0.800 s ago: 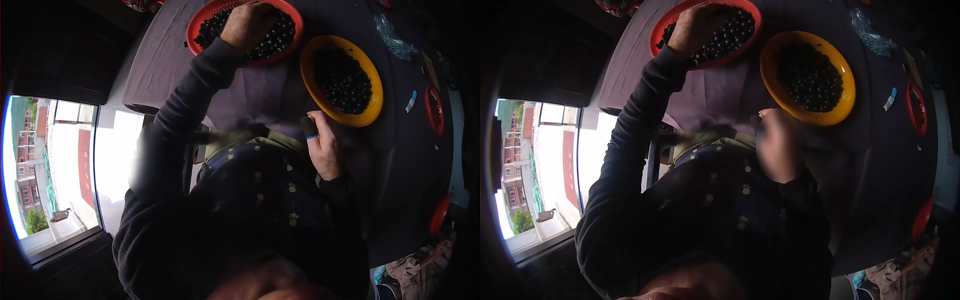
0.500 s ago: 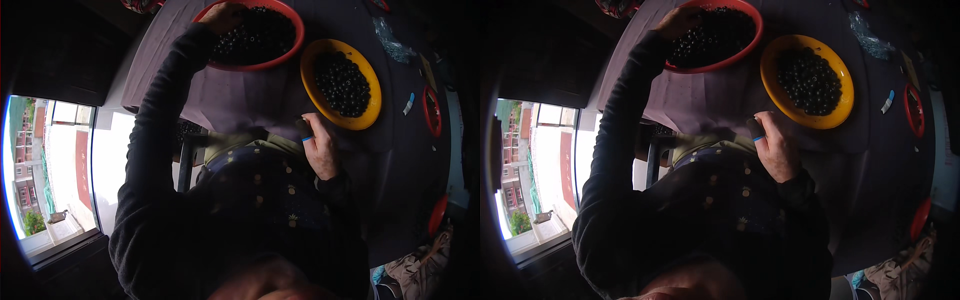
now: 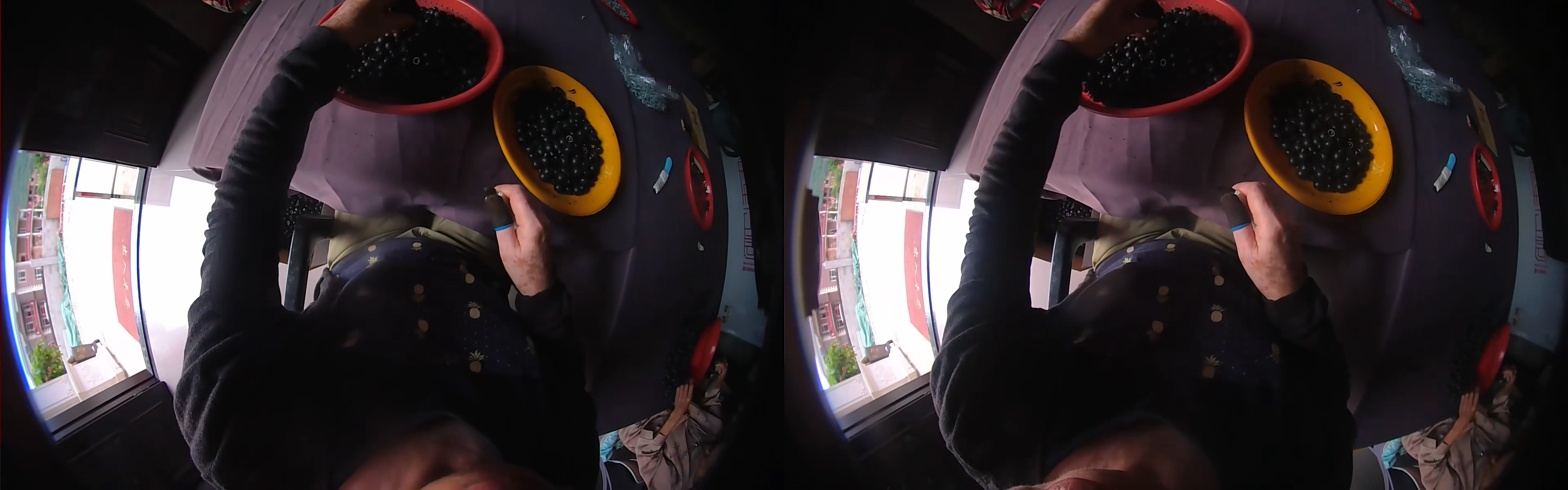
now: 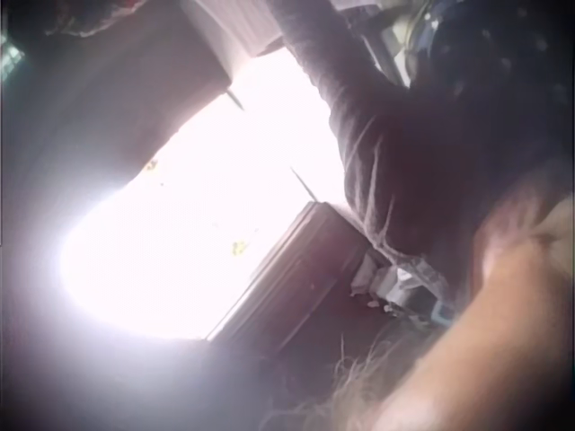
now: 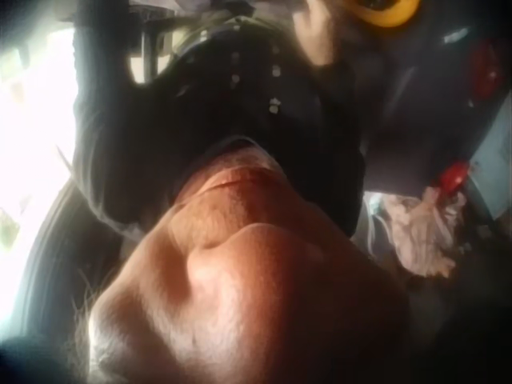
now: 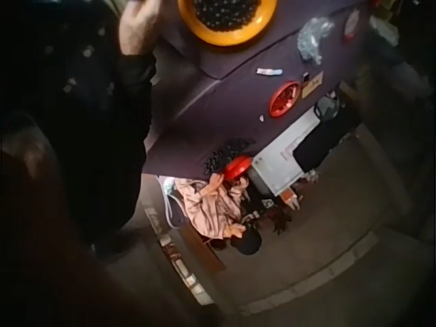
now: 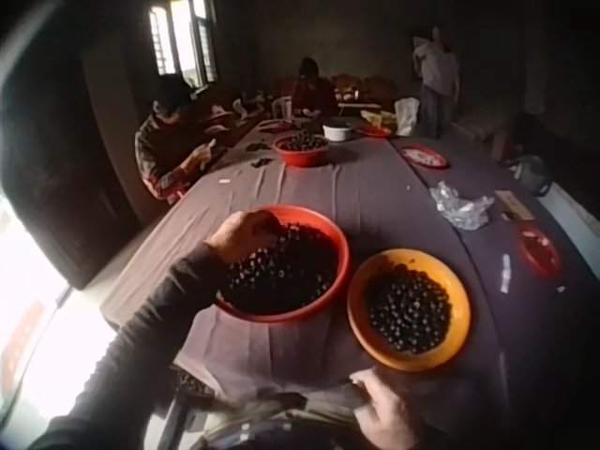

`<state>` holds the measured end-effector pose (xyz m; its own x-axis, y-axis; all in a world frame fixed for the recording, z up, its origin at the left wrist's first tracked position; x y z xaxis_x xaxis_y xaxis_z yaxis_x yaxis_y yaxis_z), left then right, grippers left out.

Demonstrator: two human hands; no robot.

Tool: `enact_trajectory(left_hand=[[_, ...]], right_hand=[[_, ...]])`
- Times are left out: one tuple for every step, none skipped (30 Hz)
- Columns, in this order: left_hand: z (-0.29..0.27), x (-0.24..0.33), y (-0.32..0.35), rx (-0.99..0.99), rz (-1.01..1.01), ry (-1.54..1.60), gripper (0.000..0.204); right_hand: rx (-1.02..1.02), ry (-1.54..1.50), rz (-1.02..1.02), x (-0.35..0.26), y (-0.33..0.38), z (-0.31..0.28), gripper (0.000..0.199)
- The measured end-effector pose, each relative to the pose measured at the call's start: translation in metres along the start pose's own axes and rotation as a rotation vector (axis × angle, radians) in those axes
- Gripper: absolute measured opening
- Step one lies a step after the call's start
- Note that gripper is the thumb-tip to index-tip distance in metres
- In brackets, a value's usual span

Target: The person assembles small black plastic components by hand at a workstation.

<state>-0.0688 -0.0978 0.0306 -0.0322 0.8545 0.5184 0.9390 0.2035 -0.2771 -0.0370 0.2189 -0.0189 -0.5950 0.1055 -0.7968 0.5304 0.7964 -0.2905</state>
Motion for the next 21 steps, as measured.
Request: enact_trajectory(left_hand=[[0.003, 0.008, 0.005, -0.002, 0.002, 0.008, 0.031], [0.003, 0.029, 0.011, 0.003, 0.193, 0.398, 0.028], [-0.005, 0.052, 0.025, 0.015, 0.379, 0.782, 0.025], [-0.003, 0.060, 0.035, 0.023, 0.142, 0.847, 0.022], [0.000, 0.064, 0.048, 0.031, -0.094, 0.909, 0.020], [0.008, 0.061, 0.060, 0.045, -0.073, 1.023, 0.018], [0.016, 0.060, 0.070, 0.041, -0.035, 1.069, 0.025], [0.022, 0.064, 0.078, 0.038, 0.004, 1.115, 0.032], [0.025, 0.078, 0.082, -0.001, 0.019, 1.100, 0.033], [0.029, 0.083, 0.089, -0.052, -0.021, 1.152, 0.032], [0.034, 0.088, 0.095, -0.104, -0.061, 1.203, 0.031], [0.030, 0.097, 0.101, -0.123, 0.010, 1.285, 0.026], [0.030, 0.098, 0.105, -0.115, 0.005, 1.293, 0.026], [0.035, 0.099, 0.109, -0.154, -0.027, 1.264, 0.028], [0.038, 0.098, 0.112, -0.195, -0.055, 1.234, 0.030], [0.039, 0.100, 0.114, -0.258, -0.050, 1.281, 0.029], [0.037, 0.099, 0.114, -0.255, -0.052, 1.289, 0.029], [0.038, 0.099, 0.117, -0.294, -0.067, 1.310, 0.030], [0.040, 0.098, 0.120, -0.334, -0.081, 1.331, 0.030], [0.042, 0.094, 0.121, -0.327, -0.083, 1.338, 0.030], [0.042, 0.095, 0.121, -0.341, -0.010, 1.358, 0.026]], right_hand=[[0.073, -0.004, 0.002, 0.001, -0.001, -0.006, 0.013], [0.145, -0.008, 0.003, 0.001, -0.001, -0.012, 0.014], [0.161, -0.097, 0.108, 0.009, -0.002, -0.014, 0.015], [0.165, -0.128, 0.115, 0.008, -0.007, -0.017, 0.015], [0.170, -0.154, 0.123, 0.005, -0.013, -0.020, 0.015], [0.216, -0.205, 0.092, -0.003, -0.020, -0.021, 0.014], [0.203, -0.204, 0.093, -0.008, -0.028, -0.021, 0.014], [0.195, -0.225, 0.092, -0.014, -0.035, -0.021, 0.013], [0.195, -0.244, 0.099, -0.013, -0.040, -0.021, 0.014], [0.228, -0.170, -0.045, -0.020, -0.046, -0.023, 0.016], [0.223, -0.164, -0.040, -0.024, -0.052, -0.021, 0.016], [0.203, -0.190, -0.178, -0.045, -0.059, -0.017, 0.019], [0.183, -0.216, -0.314, -0.061, -0.064, -0.016, 0.024], [0.146, -0.176, -0.347, -0.064, -0.068, -0.012, 0.035], [0.138, -0.172, -0.344, -0.066, -0.073, -0.010, 0.035], [0.080, -0.166, -0.373, -0.071, -0.076, -0.004, 0.038], [0.023, -0.160, -0.402, -0.076, -0.079, 0.002, 0.041], [-0.023, -0.130, -0.433, -0.081, -0.081, 0.008, 0.046], [-0.033, -0.129, -0.432, -0.081, -0.082, 0.010, 0.046], [-0.081, -0.093, -0.426, -0.080, -0.083, 0.015, 0.045], [-0.128, -0.059, -0.421, -0.079, -0.084, 0.019, 0.044]])
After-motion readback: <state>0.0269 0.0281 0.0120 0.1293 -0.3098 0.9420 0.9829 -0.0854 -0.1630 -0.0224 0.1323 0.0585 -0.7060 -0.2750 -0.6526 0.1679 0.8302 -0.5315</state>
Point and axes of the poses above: each hand's wrist, its own y-axis away from the middle knuckle, its own z-axis out of the palm, x = y × z, the point moved 8 cm from there along -y, towards the middle knuckle, and after that the axes turned 3 degrees about -y, right-handed, at the moved point
